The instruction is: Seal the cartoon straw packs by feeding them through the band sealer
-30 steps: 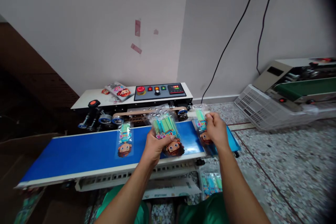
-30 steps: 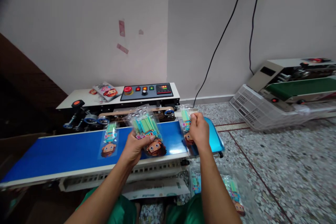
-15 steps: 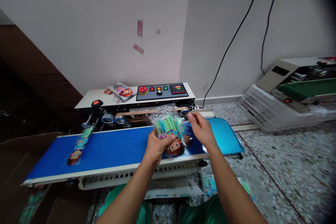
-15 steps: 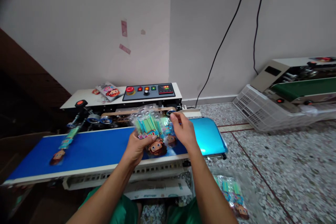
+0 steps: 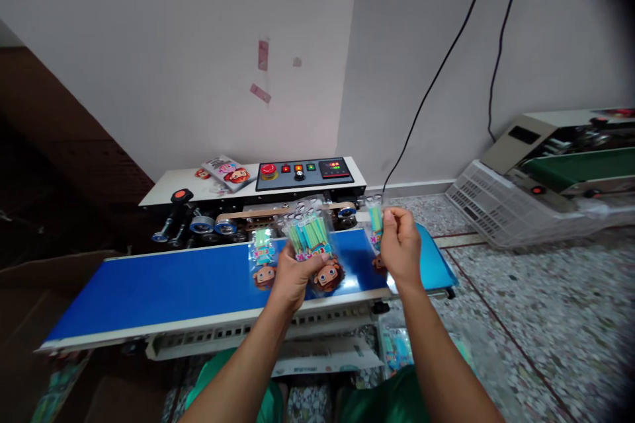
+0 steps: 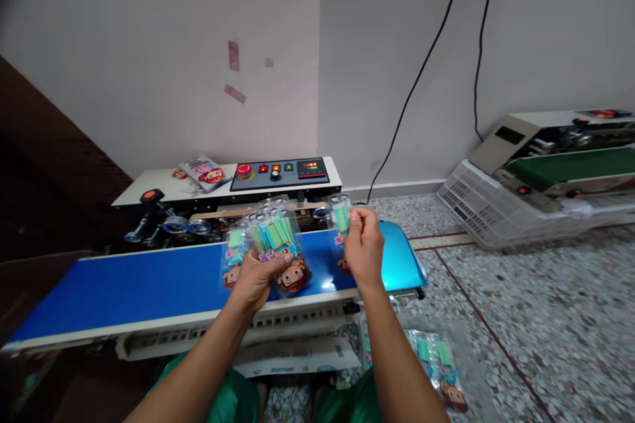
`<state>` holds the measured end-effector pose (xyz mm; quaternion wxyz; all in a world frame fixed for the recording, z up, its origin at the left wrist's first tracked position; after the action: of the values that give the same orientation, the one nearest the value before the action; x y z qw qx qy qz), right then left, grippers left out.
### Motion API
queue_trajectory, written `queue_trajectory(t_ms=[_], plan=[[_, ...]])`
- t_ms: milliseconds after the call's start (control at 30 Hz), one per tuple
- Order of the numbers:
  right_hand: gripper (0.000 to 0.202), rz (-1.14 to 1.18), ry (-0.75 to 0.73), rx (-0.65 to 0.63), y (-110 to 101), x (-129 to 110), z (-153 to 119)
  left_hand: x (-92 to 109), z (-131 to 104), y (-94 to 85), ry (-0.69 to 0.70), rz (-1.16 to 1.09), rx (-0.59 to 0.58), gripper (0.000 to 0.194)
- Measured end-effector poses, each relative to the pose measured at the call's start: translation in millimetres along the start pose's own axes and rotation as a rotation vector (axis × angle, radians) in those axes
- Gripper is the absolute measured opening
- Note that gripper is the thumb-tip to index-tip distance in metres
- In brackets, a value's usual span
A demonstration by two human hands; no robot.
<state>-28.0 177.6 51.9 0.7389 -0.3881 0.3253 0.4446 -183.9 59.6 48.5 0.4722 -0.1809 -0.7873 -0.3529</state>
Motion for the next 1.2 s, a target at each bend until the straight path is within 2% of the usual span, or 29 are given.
queue_trajectory(t_ms=[167,233,333,433,533,600,667,733,833,967,1133,1200], plan=[[0.029,-0.566,0.011,-0.122,-4,42,16,-1,0,1.5,0.016,0.001,-0.012,0.05],[0.03,-0.695,0.032,-0.171,1,48,16,-3,0,2.0,0.027,0.008,-0.022,0.05],[0.03,-0.749,0.038,-0.233,14,47,12,-6,0,2.6,0.026,0.02,-0.029,0.05],[0.031,-0.64,-0.011,-0.294,28,38,6,-8,-1,3.5,0.01,0.032,-0.03,0.05],[0.031,-0.348,-0.087,-0.279,34,20,-3,-10,-1,3.9,0.012,0.035,-0.035,0.051],[0.032,-0.066,-0.053,-0.303,32,4,-10,-10,0,3.5,0.025,0.034,-0.036,0.051],[0.032,0.184,0.023,-0.391,28,-13,-18,-11,1,2.7,0.045,0.032,-0.038,0.05],[0.029,0.291,0.044,-0.438,24,-26,-25,-11,1,2.4,0.064,0.023,-0.041,0.05],[0.024,0.247,-0.015,-0.321,21,-38,-33,-11,1,3.1,0.065,-0.002,-0.061,0.053],[0.021,0.19,-0.027,-0.116,22,-37,-33,-11,1,3.7,0.062,-0.011,-0.082,0.051],[0.023,0.061,-0.008,0.114,11,-12,-13,-13,2,-0.3,0.061,0.033,-0.064,0.049],[0.023,-0.076,-0.023,0.122,3,5,-1,-13,3,-1.5,0.04,0.061,-0.078,0.048]])
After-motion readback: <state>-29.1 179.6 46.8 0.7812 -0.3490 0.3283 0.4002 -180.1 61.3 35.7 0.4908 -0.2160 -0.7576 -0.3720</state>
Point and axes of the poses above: each hand's wrist, its own z-axis towards the middle knuckle, its own y-axis out of the palm, x = y × z, the point moved 1 cm from there along z, towards the middle knuckle, and after that the axes turned 9 degrees about x, right-handed, at the moved point
